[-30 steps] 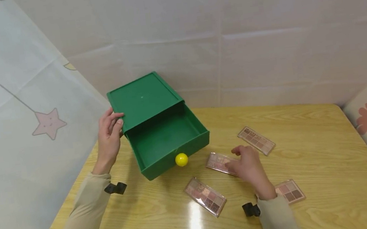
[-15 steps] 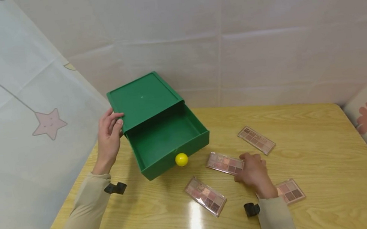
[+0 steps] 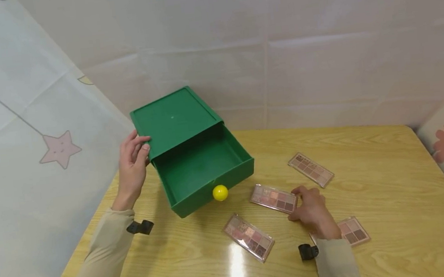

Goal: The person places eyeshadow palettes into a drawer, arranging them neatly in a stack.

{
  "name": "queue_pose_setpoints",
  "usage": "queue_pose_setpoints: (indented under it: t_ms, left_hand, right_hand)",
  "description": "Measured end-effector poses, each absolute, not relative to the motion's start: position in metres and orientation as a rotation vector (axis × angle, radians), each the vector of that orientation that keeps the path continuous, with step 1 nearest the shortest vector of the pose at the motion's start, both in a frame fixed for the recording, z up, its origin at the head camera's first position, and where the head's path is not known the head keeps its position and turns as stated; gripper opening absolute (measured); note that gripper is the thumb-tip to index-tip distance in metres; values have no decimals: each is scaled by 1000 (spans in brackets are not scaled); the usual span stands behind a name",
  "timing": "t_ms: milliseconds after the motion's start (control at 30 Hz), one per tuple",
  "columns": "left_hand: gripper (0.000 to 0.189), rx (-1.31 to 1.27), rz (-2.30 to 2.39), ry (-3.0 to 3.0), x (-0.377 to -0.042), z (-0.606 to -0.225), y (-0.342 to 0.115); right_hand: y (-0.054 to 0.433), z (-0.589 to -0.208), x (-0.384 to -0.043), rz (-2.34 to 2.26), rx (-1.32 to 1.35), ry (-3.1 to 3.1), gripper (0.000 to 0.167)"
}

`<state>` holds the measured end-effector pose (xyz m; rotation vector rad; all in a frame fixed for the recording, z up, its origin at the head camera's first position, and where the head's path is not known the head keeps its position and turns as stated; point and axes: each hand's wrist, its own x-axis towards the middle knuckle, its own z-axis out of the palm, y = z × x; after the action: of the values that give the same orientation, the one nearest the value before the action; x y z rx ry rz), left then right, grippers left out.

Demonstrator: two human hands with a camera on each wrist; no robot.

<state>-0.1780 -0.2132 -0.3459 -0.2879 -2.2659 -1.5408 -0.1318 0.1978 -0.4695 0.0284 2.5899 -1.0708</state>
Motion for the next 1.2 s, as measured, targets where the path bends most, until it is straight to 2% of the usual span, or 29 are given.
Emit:
queue_pose_setpoints:
  t_ms: [500, 867, 1200]
  left_hand:
    - [36, -229, -1673, -2232, -183, -348, -205]
    - [38, -193, -1768, -2224, -184, -351, -202]
    - [39, -288, -1618, -2259, -186, -353, -195]
  right_hand:
    - [207, -470, -127, -1163, -90, 2636, 74]
    - [214, -469, -120, -1219, -1, 2665, 77]
    - [220, -470, -112, -1273, 124, 2706, 80]
